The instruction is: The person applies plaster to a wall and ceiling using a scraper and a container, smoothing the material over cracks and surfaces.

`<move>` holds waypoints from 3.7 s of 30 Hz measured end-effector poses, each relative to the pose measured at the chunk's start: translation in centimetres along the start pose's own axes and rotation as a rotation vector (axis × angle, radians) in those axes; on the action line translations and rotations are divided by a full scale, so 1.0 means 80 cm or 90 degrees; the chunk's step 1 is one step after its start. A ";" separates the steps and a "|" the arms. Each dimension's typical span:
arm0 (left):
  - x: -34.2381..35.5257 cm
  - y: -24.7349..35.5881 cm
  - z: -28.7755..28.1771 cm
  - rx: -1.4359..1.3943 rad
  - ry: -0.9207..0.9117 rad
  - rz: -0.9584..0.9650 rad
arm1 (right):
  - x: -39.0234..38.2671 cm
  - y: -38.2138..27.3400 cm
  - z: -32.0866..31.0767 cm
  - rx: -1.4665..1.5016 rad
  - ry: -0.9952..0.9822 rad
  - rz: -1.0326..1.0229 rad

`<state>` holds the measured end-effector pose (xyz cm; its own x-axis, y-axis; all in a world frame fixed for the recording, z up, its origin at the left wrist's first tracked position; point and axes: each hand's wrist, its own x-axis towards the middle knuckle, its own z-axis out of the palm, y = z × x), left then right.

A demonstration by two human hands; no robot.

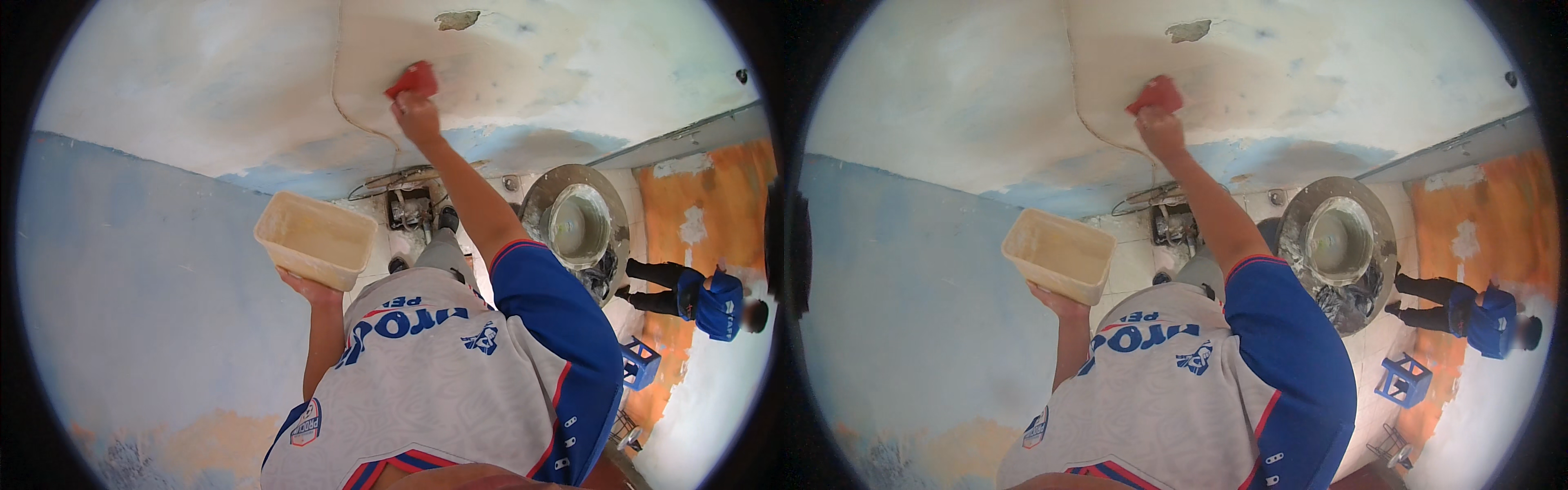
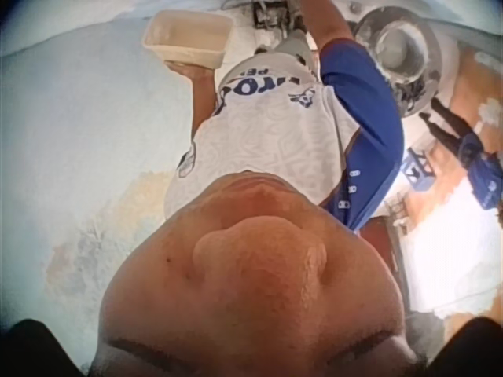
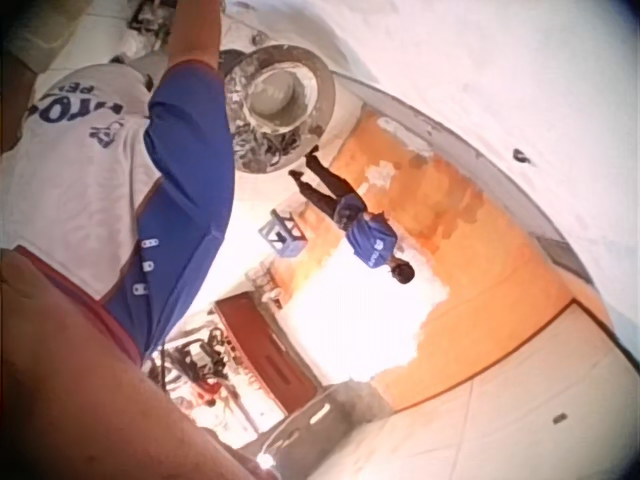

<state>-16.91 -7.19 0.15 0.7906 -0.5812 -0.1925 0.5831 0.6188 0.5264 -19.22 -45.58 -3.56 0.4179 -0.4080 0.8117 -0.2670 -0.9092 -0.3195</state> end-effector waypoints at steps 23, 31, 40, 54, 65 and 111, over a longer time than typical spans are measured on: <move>-0.002 -0.002 0.011 0.011 0.087 0.036 | -0.145 -0.058 -0.036 -0.082 -0.120 0.045; 0.005 -0.008 -0.011 0.026 0.116 0.004 | -0.016 0.036 -0.022 -0.150 0.032 0.068; 0.022 -0.001 0.019 0.014 0.064 0.000 | -0.071 -0.071 -0.049 -0.049 -0.057 -0.004; 0.015 -0.003 0.000 0.032 0.092 0.006 | -0.040 -0.070 -0.053 0.121 -0.001 -0.002; 0.019 -0.024 -0.004 0.053 0.107 -0.032 | -0.068 0.079 -0.076 -0.113 0.023 -0.003; -0.015 -0.040 0.027 0.114 0.128 -0.038 | -0.130 0.086 -0.093 -0.211 0.245 0.277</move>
<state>-20.12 -9.65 0.51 0.7878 -0.4864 -0.3779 0.6011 0.4736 0.6437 -31.87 -46.94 -10.57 -0.1115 -0.6177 0.7785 -0.6197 -0.5692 -0.5403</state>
